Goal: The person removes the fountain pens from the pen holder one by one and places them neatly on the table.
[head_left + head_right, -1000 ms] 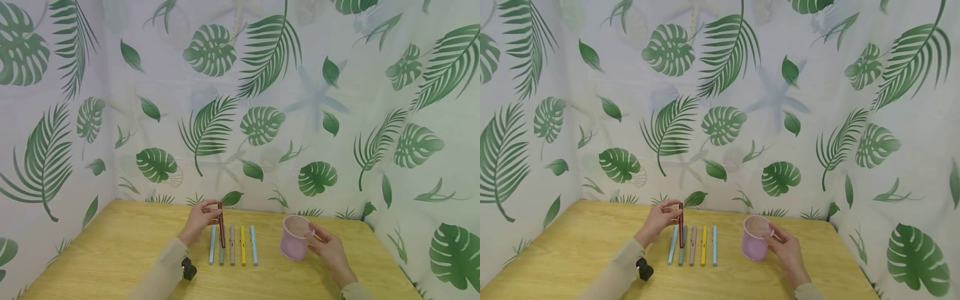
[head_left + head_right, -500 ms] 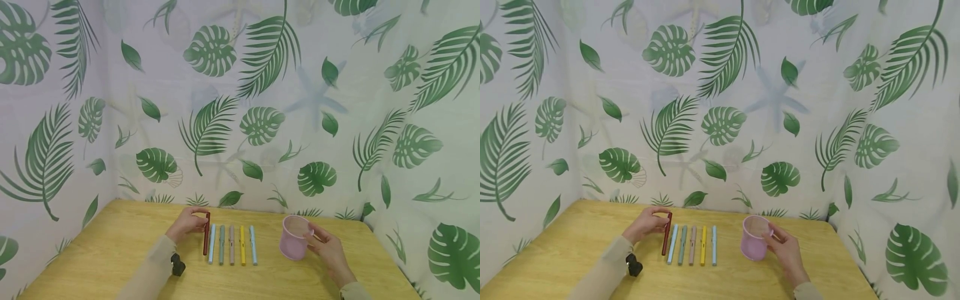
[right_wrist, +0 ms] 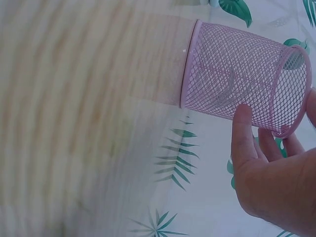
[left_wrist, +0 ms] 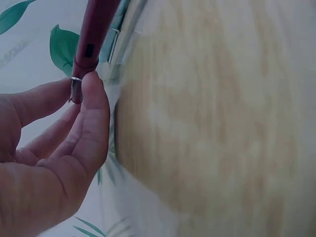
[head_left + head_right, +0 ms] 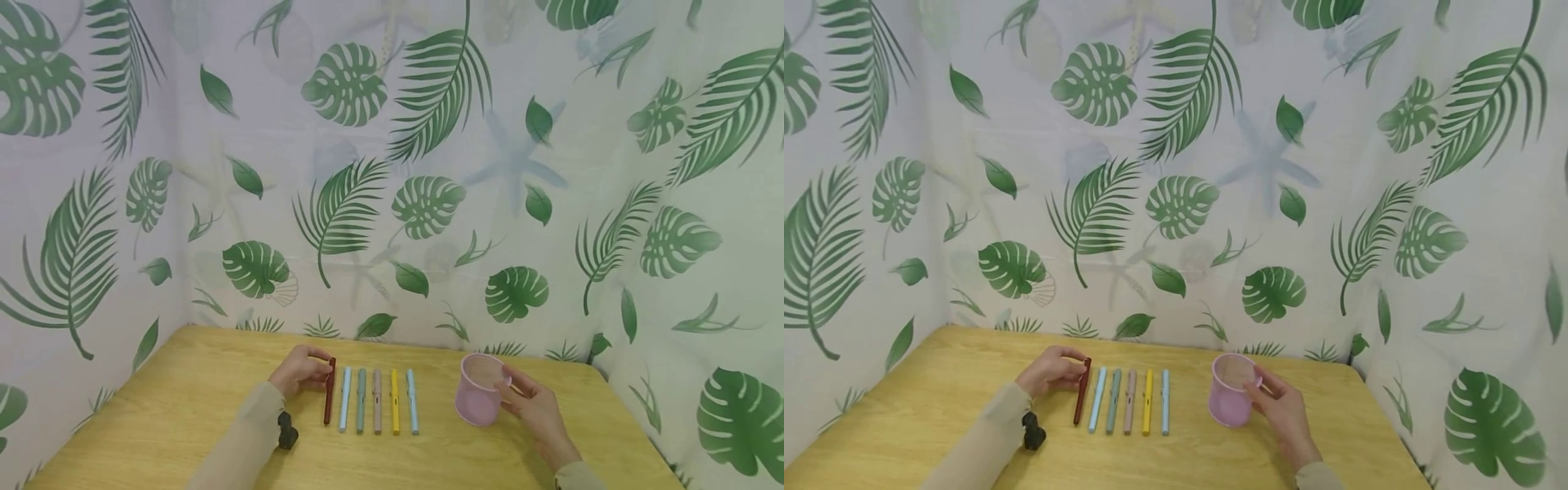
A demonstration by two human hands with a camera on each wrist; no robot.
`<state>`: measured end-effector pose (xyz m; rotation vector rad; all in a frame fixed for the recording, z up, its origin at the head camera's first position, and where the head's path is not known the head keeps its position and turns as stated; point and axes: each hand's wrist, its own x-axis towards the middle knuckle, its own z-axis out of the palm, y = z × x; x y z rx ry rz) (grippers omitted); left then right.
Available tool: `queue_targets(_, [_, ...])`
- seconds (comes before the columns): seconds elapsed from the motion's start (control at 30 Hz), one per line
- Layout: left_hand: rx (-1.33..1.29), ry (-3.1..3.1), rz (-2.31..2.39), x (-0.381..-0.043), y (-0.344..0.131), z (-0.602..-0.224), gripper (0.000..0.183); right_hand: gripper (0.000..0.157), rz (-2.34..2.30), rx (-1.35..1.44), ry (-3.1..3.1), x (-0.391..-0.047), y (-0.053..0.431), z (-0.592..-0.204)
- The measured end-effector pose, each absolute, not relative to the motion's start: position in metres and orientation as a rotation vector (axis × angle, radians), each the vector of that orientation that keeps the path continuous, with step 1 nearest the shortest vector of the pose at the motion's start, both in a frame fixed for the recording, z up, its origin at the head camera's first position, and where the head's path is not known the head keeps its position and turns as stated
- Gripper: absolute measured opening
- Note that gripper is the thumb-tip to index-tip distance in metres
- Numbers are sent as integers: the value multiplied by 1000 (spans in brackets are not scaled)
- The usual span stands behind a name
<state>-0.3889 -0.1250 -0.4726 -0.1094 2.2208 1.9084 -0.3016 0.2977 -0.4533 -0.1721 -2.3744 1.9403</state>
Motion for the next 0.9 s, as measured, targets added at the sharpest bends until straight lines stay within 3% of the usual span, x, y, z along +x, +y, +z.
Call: queue_targets(0.9, [-125,2428,1679,-388,-114,-474,24,61,1937,-179,-2368,-301,299,-452])
